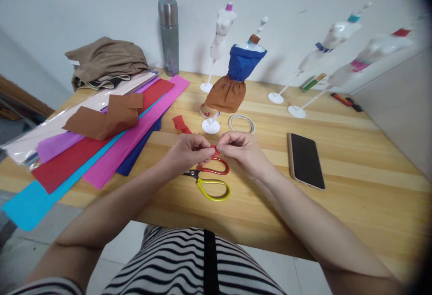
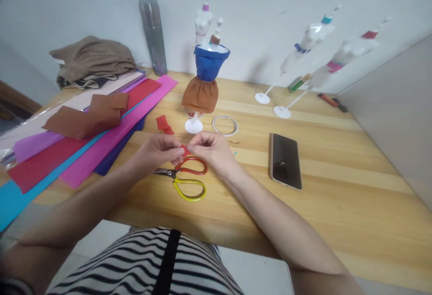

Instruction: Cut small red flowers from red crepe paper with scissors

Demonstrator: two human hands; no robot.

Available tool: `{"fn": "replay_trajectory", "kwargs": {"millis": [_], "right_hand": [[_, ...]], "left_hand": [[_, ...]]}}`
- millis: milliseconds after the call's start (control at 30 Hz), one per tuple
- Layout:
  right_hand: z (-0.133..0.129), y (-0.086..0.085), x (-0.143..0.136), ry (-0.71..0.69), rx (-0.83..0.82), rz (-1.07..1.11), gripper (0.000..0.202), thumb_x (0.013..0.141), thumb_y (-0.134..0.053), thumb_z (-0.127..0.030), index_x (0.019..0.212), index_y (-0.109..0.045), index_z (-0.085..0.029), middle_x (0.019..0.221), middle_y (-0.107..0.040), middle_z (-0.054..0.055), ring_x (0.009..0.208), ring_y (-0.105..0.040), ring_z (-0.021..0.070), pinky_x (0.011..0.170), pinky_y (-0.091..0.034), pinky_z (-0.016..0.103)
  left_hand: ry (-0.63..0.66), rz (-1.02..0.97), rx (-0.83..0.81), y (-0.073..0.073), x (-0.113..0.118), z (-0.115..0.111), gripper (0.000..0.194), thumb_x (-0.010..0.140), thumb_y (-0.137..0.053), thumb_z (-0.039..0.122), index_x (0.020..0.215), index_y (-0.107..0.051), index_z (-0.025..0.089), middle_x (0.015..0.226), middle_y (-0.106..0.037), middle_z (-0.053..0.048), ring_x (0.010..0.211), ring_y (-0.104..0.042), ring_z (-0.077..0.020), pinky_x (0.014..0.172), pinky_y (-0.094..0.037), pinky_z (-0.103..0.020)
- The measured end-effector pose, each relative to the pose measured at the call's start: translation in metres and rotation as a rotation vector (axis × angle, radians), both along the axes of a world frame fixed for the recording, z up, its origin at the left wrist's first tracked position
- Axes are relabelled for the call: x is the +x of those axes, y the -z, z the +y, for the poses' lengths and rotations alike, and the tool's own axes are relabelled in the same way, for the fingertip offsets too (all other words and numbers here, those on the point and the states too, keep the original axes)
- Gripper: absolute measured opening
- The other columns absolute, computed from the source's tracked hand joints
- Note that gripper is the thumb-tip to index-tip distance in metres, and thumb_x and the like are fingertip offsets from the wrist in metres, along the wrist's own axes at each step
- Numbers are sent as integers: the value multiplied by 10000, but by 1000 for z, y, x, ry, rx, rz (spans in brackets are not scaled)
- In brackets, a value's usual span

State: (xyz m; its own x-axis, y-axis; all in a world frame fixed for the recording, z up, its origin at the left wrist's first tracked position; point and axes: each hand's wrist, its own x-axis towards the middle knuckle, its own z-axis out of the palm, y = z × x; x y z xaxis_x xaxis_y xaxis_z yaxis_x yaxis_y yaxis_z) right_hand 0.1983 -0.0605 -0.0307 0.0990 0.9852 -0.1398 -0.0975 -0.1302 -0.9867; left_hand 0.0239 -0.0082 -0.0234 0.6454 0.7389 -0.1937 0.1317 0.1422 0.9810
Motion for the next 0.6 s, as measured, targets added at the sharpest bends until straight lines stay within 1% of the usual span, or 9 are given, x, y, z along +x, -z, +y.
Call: {"fn": "replay_trajectory", "kwargs": {"millis": [100,167,233,333,400,500,567,600], "right_hand": [[1,0,1,3,18,-39,191,590,-815,-301,583,-662,-187,517,-616,-33,467,-483,84,500,-391,247],[0,0,2,9,47,-60,178,619,-794,-303,589,-659,-192,487,-562,-52,439,-424,73,478,-361,248],[-1,0,2,26,110,-106,171,664,-767,-309,597,-657,-197,492,-544,-53,437,-403,74,471,-347,250],[-4,-1,2,94,294,-256,174,736,-742,-293,614,-654,-206,555,-566,-32,492,-444,98,493,-360,260],[-7,-2,2,124,427,-352,176,765,-741,-264,622,-650,-215,583,-559,-29,527,-464,114,516,-373,273],[-10,-2,3,103,671,-485,161,826,-716,-206,676,-663,-228,596,-550,-27,544,-492,129,531,-396,289],[-11,0,5,79,826,-574,138,865,-695,-182,739,-685,-237,619,-582,-15,558,-530,142,539,-422,306],[-11,2,6,73,877,-600,120,871,-695,-179,770,-698,-243,640,-607,-6,566,-548,147,541,-433,314]], "left_hand": [[-52,24,124,-1,0,0,132,687,-748,220,637,-667,129,569,-630,14,542,-524,-68,550,-410,-188],[-69,22,149,-3,0,0,104,672,-749,212,659,-686,131,622,-659,7,587,-537,-76,572,-421,-192],[-67,28,143,-4,0,-1,126,667,-766,237,707,-712,130,680,-692,-11,634,-573,-92,602,-450,-204],[-76,19,129,-1,0,-3,226,662,-810,304,789,-731,135,735,-723,-32,698,-638,-129,652,-496,-233],[-103,-23,143,3,1,-5,246,680,-815,340,806,-726,148,741,-728,-31,699,-649,-136,660,-508,-243],[-153,-58,235,4,2,-11,175,729,-778,320,766,-712,162,743,-730,-26,662,-628,-117,634,-504,-231],[-186,-60,328,1,2,-15,131,754,-755,287,742,-698,170,746,-731,-26,667,-636,-118,630,-512,-229],[-195,-67,382,0,1,-16,110,768,-743,267,739,-693,174,748,-729,-26,684,-646,-122,642,-521,-231]]}}
